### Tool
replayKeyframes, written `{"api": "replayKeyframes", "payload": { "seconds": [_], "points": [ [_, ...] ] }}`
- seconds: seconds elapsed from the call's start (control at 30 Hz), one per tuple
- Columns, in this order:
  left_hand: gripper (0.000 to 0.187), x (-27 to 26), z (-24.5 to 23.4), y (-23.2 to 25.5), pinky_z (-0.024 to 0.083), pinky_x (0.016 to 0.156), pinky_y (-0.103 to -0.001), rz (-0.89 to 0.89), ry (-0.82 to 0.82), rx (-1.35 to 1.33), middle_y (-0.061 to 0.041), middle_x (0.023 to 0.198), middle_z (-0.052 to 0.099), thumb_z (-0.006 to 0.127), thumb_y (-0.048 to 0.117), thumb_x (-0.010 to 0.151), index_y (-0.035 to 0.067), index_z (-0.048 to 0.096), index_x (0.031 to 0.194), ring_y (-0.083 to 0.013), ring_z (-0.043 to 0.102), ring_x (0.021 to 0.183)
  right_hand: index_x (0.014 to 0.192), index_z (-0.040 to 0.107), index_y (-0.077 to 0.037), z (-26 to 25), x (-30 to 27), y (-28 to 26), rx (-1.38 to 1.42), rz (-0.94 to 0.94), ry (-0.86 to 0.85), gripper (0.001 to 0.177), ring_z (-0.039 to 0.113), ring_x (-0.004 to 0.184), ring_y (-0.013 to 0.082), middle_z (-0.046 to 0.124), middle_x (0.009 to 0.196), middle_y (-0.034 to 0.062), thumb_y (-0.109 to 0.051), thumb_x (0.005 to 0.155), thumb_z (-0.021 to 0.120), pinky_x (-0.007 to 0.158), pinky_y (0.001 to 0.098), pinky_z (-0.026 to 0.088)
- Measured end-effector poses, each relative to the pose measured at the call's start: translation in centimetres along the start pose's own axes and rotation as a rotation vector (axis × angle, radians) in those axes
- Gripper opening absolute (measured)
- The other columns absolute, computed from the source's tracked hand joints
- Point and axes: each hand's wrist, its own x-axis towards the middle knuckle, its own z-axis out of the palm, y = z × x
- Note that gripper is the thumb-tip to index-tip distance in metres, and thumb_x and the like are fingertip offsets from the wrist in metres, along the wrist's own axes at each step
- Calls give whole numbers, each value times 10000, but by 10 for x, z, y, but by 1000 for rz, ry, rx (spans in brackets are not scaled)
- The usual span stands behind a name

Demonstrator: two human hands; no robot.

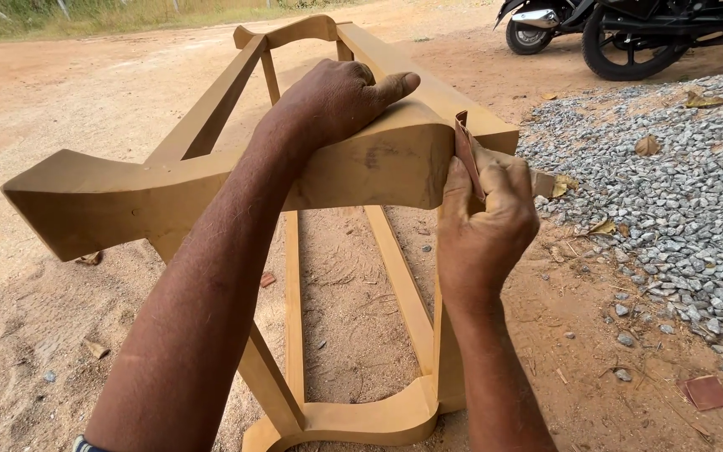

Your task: Sanding the wooden frame of a piece of furniture using sandpaper.

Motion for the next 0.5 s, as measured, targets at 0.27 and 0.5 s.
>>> {"api": "replayKeyframes", "payload": {
  "seconds": [0.27,0.5],
  "points": [
    [616,-22,-17,21,604,633,-398,21,73,25,-142,796,739,575,638,1026,58,783,1020,-237,755,678,1171,721,-5,-18,18,8,365,220,-205,161,723,943,167,742,1070,101,-97,1039,721,859,336,647],
    [182,-89,0,39,637,713,-306,719,828,-5,-61,1005,756,680,191,1142,53,621,1244,-148,758,870,1125,678,-40,-71,-21,10,816,449,-113,128,758,1026,166,752,1121,127,-36,1006,724,951,351,677]
  ]
}}
